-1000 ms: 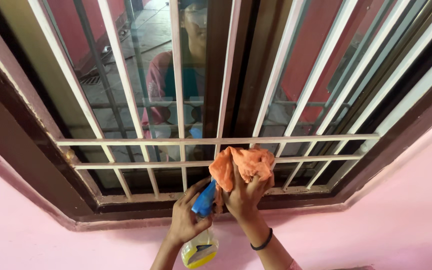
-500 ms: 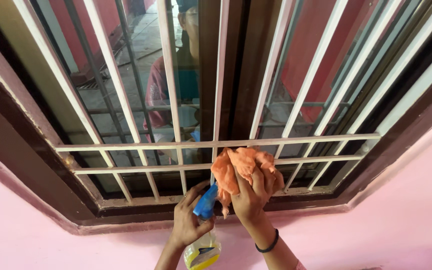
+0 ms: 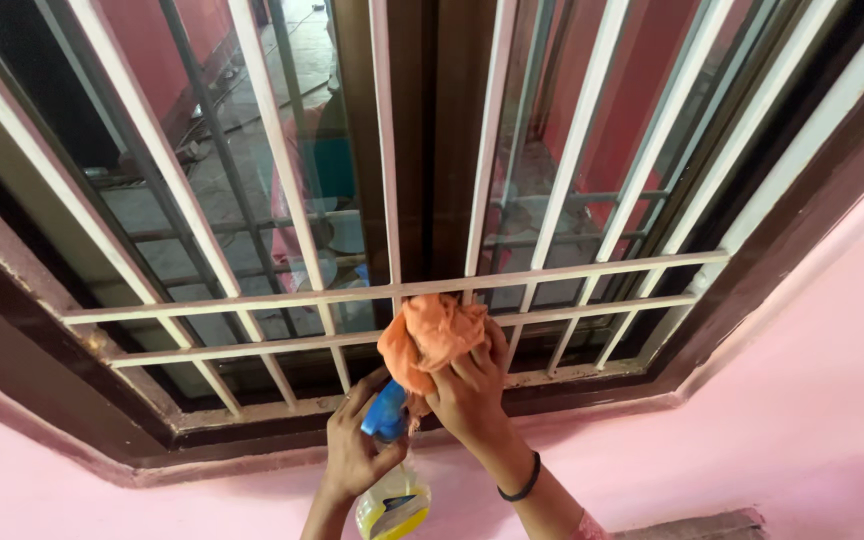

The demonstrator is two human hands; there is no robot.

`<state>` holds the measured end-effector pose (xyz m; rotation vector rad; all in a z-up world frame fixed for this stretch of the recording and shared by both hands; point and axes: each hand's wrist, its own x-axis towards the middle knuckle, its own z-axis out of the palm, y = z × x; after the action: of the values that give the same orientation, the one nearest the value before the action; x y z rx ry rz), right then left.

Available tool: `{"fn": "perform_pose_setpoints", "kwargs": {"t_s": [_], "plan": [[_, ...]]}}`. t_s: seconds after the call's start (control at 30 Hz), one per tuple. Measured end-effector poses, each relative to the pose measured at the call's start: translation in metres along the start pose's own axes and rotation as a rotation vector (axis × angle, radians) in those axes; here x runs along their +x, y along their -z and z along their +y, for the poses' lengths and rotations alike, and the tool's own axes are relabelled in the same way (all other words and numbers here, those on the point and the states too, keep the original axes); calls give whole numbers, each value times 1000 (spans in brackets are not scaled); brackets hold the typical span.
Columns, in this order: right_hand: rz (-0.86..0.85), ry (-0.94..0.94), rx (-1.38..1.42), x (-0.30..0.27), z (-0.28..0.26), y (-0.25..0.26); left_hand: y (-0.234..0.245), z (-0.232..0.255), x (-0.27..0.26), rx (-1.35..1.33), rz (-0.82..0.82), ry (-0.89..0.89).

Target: The person cleans a metal window grille by spraying a cleaning solution from a bottle and wiping the bars with an orange cloth. The person systematically moves along the grille, spraying and wiping different sections.

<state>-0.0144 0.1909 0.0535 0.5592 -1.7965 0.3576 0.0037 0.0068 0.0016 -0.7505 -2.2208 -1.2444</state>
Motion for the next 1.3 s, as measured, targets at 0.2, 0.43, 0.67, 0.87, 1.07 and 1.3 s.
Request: {"fn": "perform_pose_setpoints", "kwargs": {"t_s": [0.2,0.43,0.67,0.87,1.07,1.3], "plan": [[143,-6,86,-22,15,6,1,-3,-1,-16,11,-62],[253,-461,355,-1,33,48,6,2,-2,-27,-30,38],[142,-487,-5,-30,16,44,15,13,6,-166,-27,60],[-16,-537,-107,-42,-2,29,30,18,4,-189,-26,65],[-45,-499,-48,-37,-32,16,69,14,-3,-74,104,-37],[-113,-361,-56,-36,-64,-8,122,19,-4,63,183,-96]]}}
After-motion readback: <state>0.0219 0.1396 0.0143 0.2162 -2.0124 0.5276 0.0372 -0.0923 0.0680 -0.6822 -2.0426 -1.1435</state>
